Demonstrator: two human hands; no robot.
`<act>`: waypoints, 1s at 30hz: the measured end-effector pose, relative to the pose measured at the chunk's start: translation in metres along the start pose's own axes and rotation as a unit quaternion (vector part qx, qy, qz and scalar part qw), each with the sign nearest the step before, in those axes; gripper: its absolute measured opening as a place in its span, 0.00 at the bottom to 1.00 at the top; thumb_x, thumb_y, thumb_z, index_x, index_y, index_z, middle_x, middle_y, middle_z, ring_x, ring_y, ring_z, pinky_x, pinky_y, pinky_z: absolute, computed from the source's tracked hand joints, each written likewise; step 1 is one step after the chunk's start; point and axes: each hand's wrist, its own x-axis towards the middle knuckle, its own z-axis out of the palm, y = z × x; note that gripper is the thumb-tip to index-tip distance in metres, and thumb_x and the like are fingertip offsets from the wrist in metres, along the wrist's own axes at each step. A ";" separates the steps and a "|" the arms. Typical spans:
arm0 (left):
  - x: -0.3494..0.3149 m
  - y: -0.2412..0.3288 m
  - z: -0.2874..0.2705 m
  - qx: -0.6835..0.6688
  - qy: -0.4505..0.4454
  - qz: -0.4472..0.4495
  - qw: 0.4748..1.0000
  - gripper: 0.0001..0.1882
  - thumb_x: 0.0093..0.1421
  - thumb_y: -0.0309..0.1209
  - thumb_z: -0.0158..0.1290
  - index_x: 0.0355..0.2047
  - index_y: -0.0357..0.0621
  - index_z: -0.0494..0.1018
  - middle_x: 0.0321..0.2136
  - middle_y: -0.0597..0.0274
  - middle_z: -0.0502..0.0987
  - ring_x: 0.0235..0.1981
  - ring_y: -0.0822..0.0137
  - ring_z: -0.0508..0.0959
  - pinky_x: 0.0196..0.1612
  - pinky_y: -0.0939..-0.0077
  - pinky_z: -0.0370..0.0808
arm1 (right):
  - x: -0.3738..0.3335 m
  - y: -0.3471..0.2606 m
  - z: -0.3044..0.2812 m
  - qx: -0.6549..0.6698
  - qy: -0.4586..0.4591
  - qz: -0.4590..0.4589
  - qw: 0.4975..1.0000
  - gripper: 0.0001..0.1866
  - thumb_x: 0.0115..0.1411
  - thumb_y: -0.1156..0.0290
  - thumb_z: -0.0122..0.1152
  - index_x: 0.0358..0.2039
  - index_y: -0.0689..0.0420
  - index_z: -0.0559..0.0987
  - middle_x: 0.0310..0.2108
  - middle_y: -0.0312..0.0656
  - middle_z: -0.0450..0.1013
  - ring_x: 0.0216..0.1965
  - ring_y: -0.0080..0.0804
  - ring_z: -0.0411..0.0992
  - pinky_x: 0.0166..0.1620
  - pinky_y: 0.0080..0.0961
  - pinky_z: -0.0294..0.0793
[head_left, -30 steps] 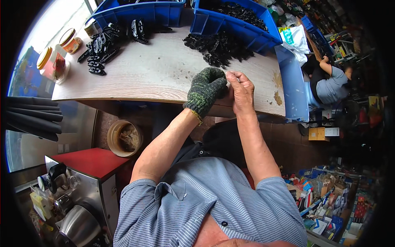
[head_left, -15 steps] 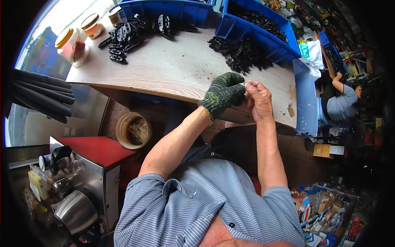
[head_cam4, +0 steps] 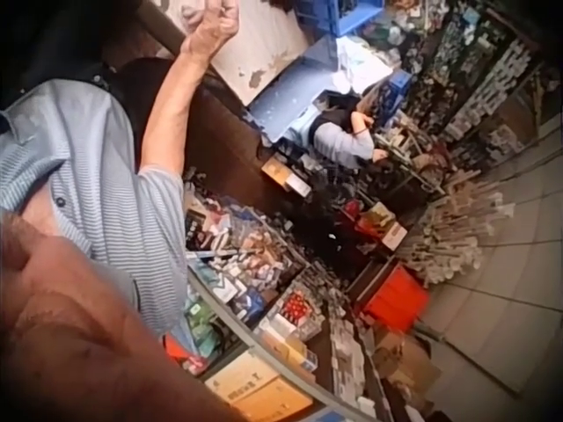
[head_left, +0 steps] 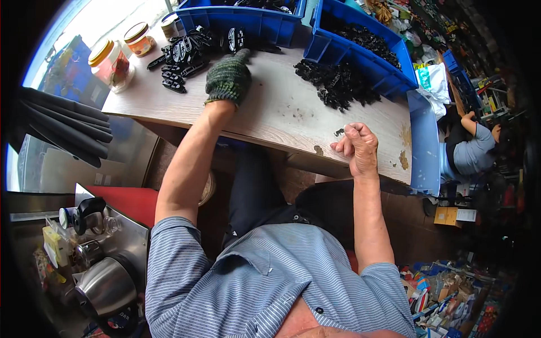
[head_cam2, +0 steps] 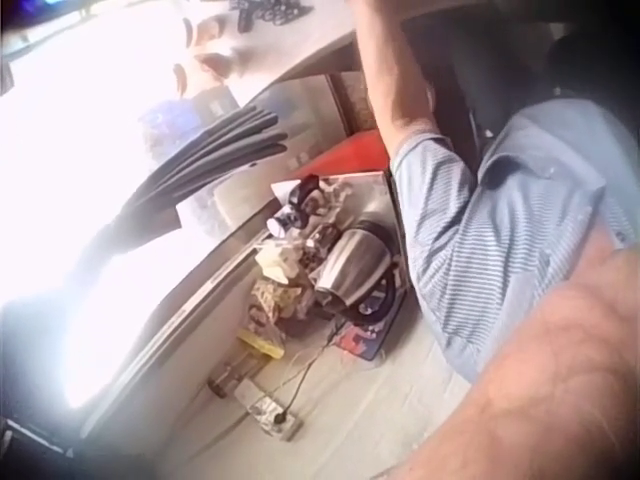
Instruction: Assembling small plastic hardware components by hand at a workbench.
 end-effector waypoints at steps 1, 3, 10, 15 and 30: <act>0.007 -0.007 -0.002 0.050 -0.018 0.007 0.999 0.15 0.60 0.31 0.48 0.47 0.55 0.76 0.38 0.48 0.79 0.41 0.44 0.79 0.44 0.51 0.75 | 0.000 0.000 0.000 0.000 0.000 -0.001 1.000 0.09 0.61 0.67 0.67 0.32 0.57 0.76 0.11 0.33 0.65 0.15 0.24 0.69 0.31 0.34 0.83; 0.011 -0.015 -0.001 0.082 -0.022 0.015 0.996 0.14 0.60 0.32 0.50 0.46 0.57 0.77 0.39 0.49 0.78 0.44 0.44 0.77 0.44 0.51 0.75 | 0.000 0.000 -0.001 0.004 0.006 -0.007 1.000 0.09 0.61 0.67 0.67 0.32 0.57 0.76 0.11 0.33 0.65 0.15 0.24 0.69 0.31 0.33 0.83; -0.003 -0.005 0.006 0.088 0.080 0.151 0.981 0.08 0.57 0.33 0.54 0.36 0.50 0.78 0.49 0.51 0.73 0.54 0.42 0.70 0.47 0.46 0.73 | 0.001 0.003 -0.002 0.007 0.017 -0.021 1.000 0.10 0.60 0.66 0.67 0.33 0.58 0.75 0.11 0.33 0.65 0.15 0.25 0.70 0.30 0.34 0.83; -0.009 0.002 0.004 0.015 0.033 0.230 0.972 0.07 0.55 0.28 0.56 0.35 0.47 0.77 0.47 0.53 0.74 0.55 0.44 0.70 0.50 0.52 0.73 | 0.001 0.003 0.001 0.014 0.018 -0.031 0.999 0.10 0.61 0.67 0.66 0.33 0.58 0.75 0.11 0.33 0.64 0.15 0.25 0.70 0.30 0.34 0.83; -0.019 0.030 0.014 -0.054 0.020 0.290 0.955 0.10 0.54 0.25 0.54 0.38 0.49 0.77 0.45 0.52 0.75 0.51 0.48 0.73 0.51 0.54 0.74 | -0.003 0.005 0.004 0.024 0.043 -0.039 0.998 0.10 0.58 0.67 0.68 0.31 0.57 0.76 0.11 0.32 0.64 0.15 0.23 0.69 0.30 0.31 0.82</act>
